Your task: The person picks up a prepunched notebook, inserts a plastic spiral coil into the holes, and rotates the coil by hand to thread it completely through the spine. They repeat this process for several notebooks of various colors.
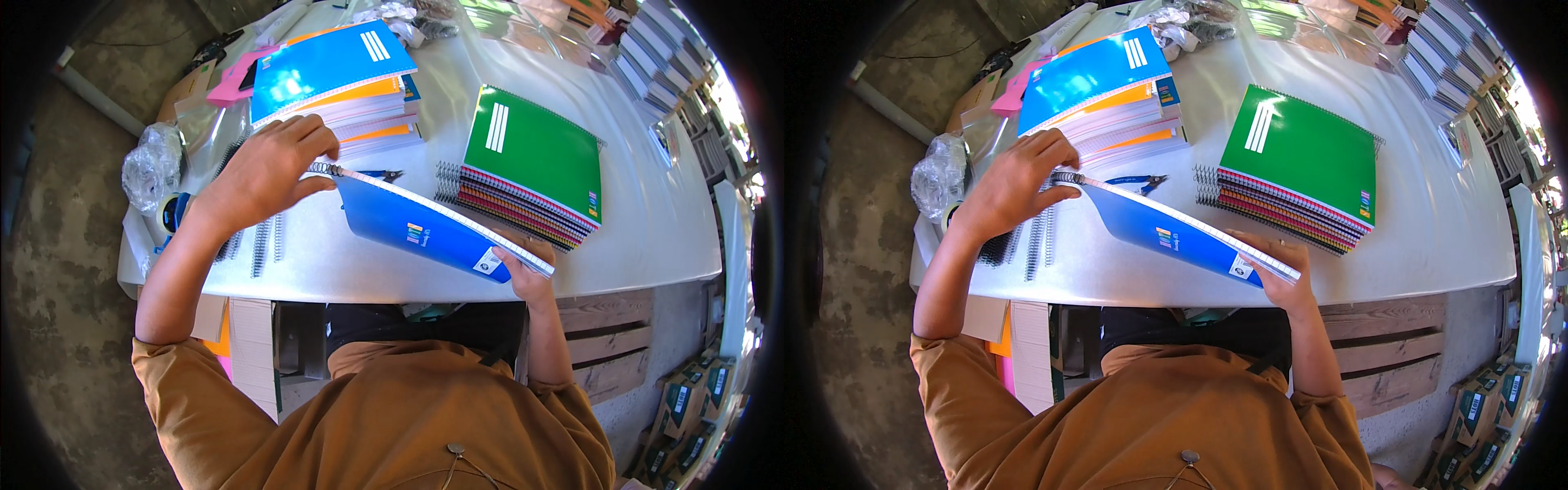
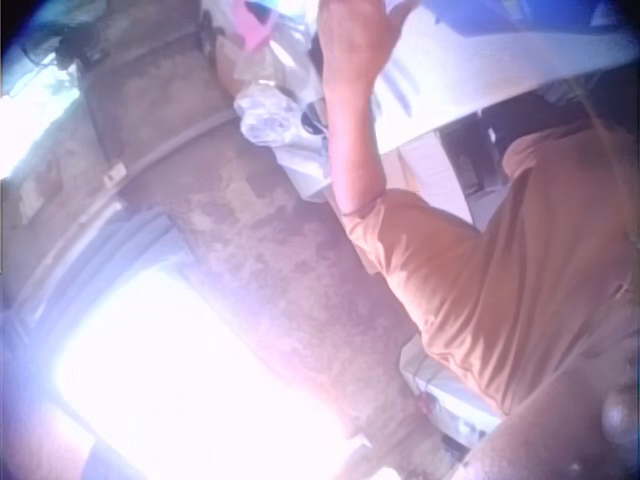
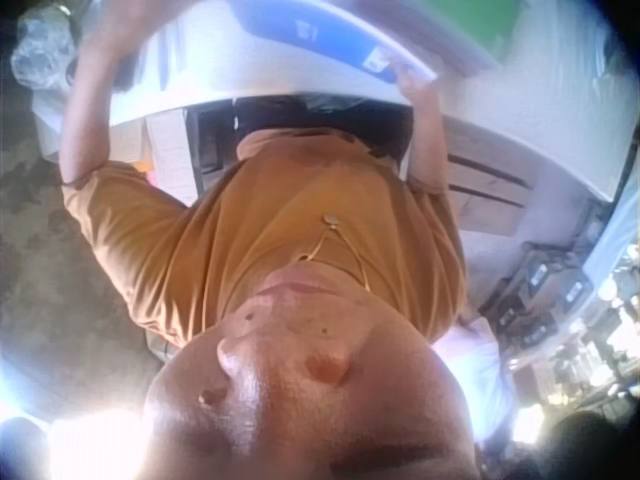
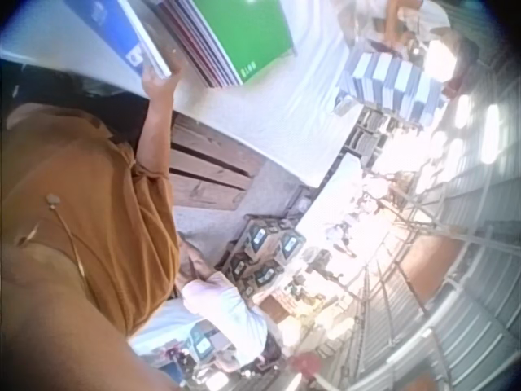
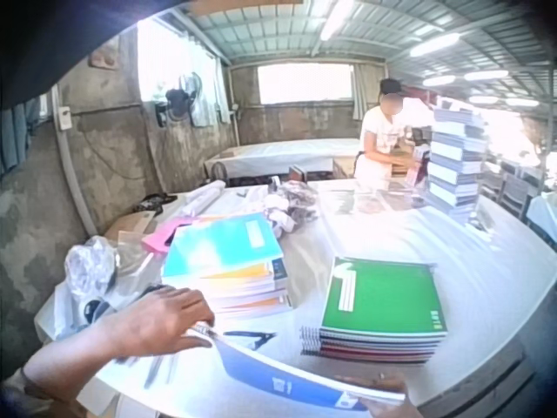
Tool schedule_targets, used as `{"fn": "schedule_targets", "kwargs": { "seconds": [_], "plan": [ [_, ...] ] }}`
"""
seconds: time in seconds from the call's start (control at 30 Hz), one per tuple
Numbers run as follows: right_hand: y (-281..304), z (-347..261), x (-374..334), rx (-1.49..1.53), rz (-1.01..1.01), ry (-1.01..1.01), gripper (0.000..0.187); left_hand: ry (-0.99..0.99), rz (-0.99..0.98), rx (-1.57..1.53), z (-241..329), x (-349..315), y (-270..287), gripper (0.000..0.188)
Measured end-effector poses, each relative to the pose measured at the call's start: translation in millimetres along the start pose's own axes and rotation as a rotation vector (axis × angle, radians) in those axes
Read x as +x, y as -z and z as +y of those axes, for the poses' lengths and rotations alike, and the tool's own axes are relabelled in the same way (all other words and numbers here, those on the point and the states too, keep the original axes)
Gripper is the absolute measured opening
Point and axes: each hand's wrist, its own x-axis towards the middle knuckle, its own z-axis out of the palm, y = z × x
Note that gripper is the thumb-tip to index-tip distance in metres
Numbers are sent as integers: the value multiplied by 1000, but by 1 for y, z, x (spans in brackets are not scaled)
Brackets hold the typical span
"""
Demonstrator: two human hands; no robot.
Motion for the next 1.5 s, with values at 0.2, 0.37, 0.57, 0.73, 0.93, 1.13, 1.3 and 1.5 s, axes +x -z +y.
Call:
{"fn": "schedule_targets", "kwargs": {
  "seconds": [0.2,0.37,0.57,0.73,0.93,1.13,1.3,1.5],
  "plan": [
    [-2,6,-1,48,-29,46,27,-16,-35,53,-2,0,-4,30],
    [-3,8,-2,62,-21,84,29,-113,216,152,-1,1,-12,27],
    [-4,5,-4,87,-17,99,29,-127,341,96,13,5,-15,23],
    [-9,8,-4,152,0,155,26,-24,-5,25,10,-1,-8,32],
    [-11,8,-5,179,0,167,28,-124,166,113,14,-1,-19,33],
    [-23,2,-6,116,45,220,31,-80,776,118,-2,-5,-140,118],
    [-24,4,-16,174,38,197,29,-294,905,313,-25,-19,-148,114],
    [-25,0,-9,85,55,274,31,-329,838,175,-3,-18,-204,113]
  ]
}}
